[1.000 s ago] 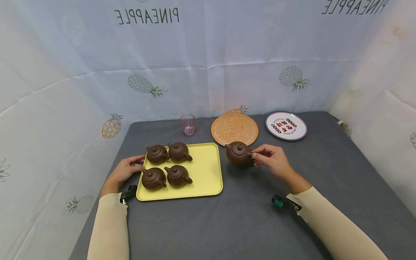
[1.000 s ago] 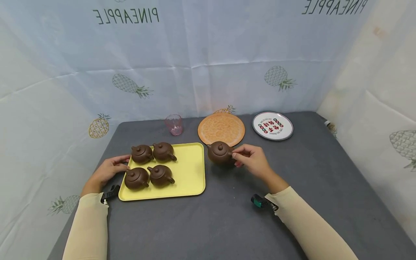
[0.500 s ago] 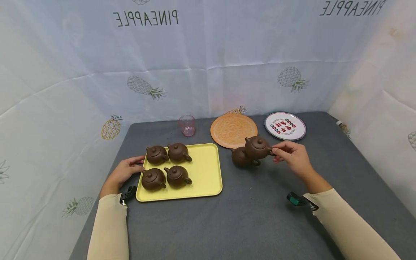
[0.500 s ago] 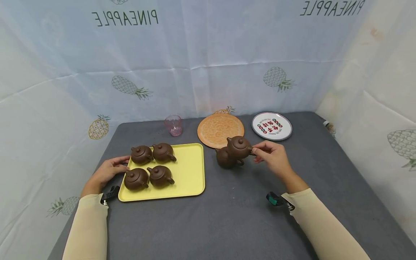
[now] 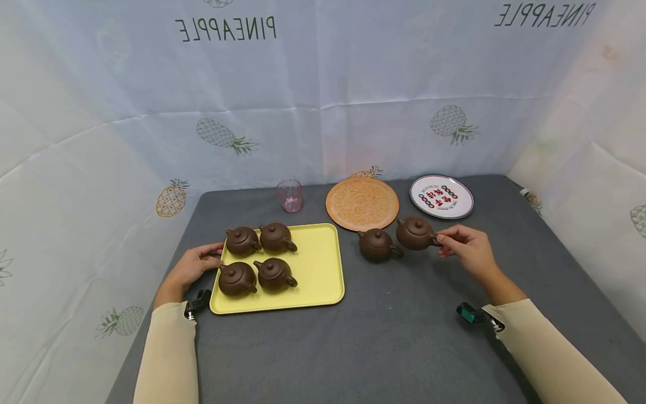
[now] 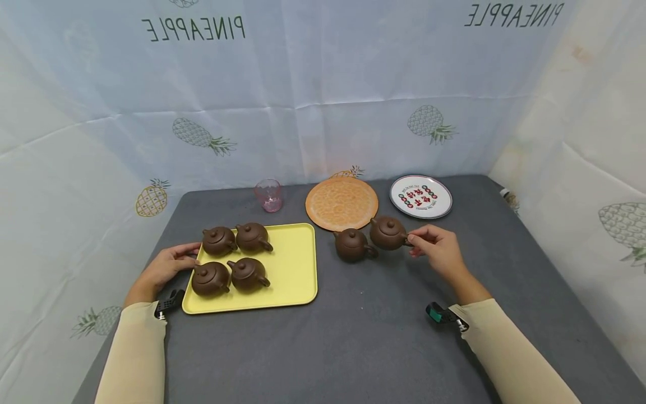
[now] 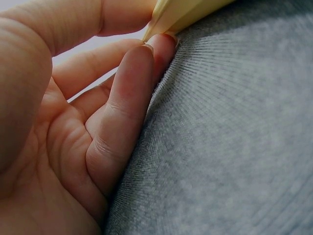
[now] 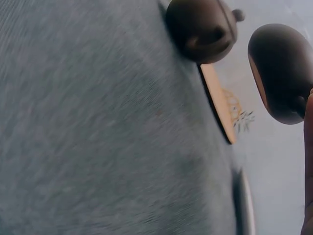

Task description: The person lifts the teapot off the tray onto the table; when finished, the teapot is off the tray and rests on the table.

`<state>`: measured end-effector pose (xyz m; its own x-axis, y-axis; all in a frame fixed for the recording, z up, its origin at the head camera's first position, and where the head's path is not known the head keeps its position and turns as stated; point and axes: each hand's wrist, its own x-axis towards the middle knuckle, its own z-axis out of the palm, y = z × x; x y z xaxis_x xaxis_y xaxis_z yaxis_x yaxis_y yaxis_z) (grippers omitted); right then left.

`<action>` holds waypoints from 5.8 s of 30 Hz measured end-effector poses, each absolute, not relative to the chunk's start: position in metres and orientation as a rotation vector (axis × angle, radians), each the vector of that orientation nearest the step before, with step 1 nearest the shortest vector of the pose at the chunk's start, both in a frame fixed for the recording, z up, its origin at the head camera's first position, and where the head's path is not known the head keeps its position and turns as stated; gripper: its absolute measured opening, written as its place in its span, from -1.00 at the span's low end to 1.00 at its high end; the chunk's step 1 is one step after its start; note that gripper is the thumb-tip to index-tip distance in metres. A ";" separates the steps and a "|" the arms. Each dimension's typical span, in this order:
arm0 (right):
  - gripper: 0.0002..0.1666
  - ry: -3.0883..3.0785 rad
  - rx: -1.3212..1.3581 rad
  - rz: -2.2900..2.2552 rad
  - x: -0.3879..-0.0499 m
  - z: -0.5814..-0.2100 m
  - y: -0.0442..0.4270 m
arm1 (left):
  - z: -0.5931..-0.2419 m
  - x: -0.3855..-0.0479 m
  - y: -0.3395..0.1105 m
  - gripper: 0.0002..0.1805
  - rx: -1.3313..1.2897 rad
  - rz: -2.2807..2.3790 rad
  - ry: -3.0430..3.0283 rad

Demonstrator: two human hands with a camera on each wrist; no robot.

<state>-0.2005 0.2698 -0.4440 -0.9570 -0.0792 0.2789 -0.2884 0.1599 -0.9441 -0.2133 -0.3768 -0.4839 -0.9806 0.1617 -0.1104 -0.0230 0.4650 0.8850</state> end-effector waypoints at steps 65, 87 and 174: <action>-0.70 -2.551 0.288 1.626 -0.211 -0.480 0.285 | -0.459 -0.201 -0.363 -0.39 0.134 1.524 2.520; -0.81 -2.502 0.558 1.561 -0.207 -0.429 0.187 | -0.485 -0.213 -0.377 -0.36 0.111 1.484 2.590; -0.86 -2.789 0.760 1.913 -0.259 -0.467 -0.018 | -0.462 -0.204 -0.363 -0.38 0.102 1.613 2.454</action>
